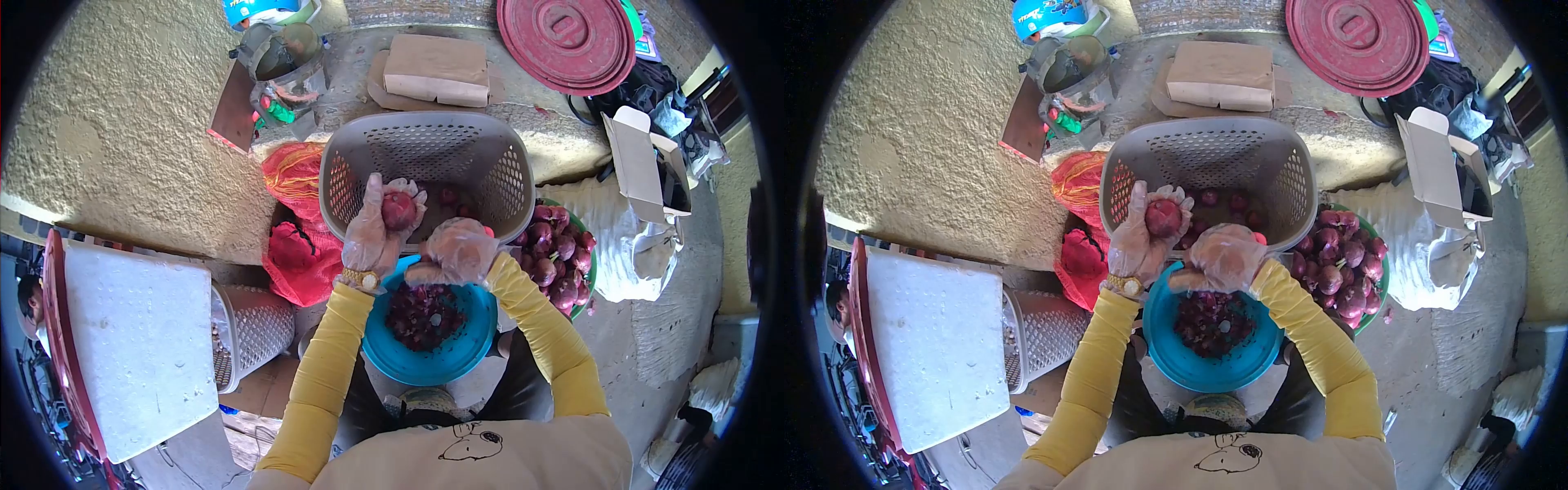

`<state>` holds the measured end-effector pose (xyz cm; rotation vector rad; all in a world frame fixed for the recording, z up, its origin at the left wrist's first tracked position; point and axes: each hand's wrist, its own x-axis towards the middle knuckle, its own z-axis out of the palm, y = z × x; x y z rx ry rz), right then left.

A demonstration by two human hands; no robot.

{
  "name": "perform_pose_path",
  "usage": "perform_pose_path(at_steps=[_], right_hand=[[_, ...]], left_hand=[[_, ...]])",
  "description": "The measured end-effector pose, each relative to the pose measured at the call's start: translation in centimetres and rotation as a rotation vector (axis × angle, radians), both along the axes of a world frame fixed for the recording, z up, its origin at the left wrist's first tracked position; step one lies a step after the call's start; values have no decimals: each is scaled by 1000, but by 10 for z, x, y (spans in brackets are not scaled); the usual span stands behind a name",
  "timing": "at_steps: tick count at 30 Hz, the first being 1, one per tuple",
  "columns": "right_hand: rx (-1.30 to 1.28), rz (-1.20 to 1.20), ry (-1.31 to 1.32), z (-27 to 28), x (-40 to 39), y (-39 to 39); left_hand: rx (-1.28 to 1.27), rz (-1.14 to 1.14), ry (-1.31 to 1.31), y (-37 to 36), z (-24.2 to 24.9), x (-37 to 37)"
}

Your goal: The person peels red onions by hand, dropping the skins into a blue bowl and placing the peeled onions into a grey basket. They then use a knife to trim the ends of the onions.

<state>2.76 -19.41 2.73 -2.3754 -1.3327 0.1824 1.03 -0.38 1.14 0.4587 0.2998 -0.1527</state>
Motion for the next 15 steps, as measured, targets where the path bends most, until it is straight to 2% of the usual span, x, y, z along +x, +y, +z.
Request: perform_pose_path(at_steps=[1, 2, 5, 8, 9, 11, 15], right_hand=[[27, 65, 33, 1, -3, 0], [-74, 75, 8, 0, -5, 3], [-180, 38, 101, -12, -13, 10], [-276, 66, 51, -19, -18, 12], [-276, 65, 51, -19, -18, 9], [-79, 118, 53, -19, -17, 2], [-217, 95, 98, -8, -22, 8]], left_hand=[[0, 1, 0, 2, 0, 0], [-30, 14, -2, 3, 0, 1], [-104, 29, 17, 6, -6, 4], [-150, 19, 40, 7, -1, 5], [-154, 5, 43, 6, 3, 5], [-105, -50, 3, 9, 7, 4], [-37, -126, -79, 12, 0, 1]])
